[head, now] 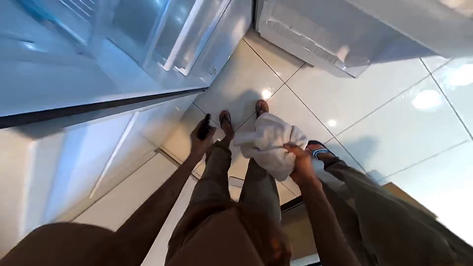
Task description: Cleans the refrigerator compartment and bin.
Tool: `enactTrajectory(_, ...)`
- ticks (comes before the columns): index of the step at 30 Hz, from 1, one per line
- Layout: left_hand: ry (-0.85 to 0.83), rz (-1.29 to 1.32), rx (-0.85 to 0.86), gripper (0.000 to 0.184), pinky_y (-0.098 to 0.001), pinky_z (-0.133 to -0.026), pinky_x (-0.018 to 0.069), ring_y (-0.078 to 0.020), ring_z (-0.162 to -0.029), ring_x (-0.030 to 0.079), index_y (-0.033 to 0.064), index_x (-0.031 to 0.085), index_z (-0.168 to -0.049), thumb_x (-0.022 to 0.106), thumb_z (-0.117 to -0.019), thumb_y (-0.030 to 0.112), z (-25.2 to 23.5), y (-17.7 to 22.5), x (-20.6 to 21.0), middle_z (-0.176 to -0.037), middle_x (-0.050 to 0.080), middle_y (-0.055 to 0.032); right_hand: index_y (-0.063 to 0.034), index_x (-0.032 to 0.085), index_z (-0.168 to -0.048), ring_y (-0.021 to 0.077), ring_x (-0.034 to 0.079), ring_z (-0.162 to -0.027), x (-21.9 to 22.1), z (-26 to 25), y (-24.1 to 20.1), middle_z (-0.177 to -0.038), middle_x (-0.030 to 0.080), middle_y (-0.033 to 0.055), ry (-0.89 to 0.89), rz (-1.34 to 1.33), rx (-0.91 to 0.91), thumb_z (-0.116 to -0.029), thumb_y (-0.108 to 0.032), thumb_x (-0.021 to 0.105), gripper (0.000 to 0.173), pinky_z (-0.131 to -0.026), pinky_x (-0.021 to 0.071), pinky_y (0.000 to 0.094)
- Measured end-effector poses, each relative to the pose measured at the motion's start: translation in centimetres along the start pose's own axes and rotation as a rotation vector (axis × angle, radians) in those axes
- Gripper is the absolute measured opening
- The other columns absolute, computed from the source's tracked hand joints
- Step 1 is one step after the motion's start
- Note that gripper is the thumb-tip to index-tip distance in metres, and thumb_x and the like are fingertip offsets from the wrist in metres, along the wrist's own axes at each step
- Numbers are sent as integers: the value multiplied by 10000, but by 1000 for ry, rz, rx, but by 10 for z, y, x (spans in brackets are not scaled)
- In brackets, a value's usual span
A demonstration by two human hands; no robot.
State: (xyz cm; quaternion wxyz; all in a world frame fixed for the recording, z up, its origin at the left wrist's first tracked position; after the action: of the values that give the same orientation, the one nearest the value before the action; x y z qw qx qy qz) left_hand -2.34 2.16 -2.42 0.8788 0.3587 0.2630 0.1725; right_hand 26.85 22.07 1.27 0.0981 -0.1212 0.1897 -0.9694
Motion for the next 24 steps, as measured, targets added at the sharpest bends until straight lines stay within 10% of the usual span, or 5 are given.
enactTrajectory(8, 223, 83, -87, 421, -276, -594, 546, -84, -658, 605, 103, 587, -1358, 675, -995, 296, -137, -143, 27, -863, 654, 2, -69, 512, -1153, 109, 708, -777, -31, -227, 34, -872, 691, 16, 198, 112, -101, -896, -41, 542, 260, -679, 632, 333)
enactTrajectory(16, 463, 308, 11, 368, -352, -768, 607, -167, -890, 691, 66, 606, -1321, 665, -1007, 250, -263, -265, 106, -1187, 686, -68, -47, 501, -1221, 153, 704, -890, -16, -432, 90, -977, 678, 47, 264, 212, -286, -917, -50, 550, 307, -783, 629, 390)
enactTrajectory(24, 581, 377, -39, 258, -289, -397, 449, -149, -425, 501, 154, 685, -898, 687, -988, 396, -345, -285, 105, -584, 558, -27, -61, 512, -1143, 124, 707, -820, 30, -526, 91, -892, 683, 23, 111, 256, -362, -853, -11, 572, 300, -734, 630, 348)
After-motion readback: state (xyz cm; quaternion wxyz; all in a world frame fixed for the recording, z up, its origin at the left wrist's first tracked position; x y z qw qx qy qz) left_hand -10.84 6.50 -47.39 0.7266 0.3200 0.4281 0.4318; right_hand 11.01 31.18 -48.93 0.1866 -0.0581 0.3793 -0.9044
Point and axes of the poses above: each hand's wrist, its own z-axis away from the middle knuckle, its own x-axis out of the palm, y = z × x, the point moved 4 cm from there along -z, towards the middle knuckle
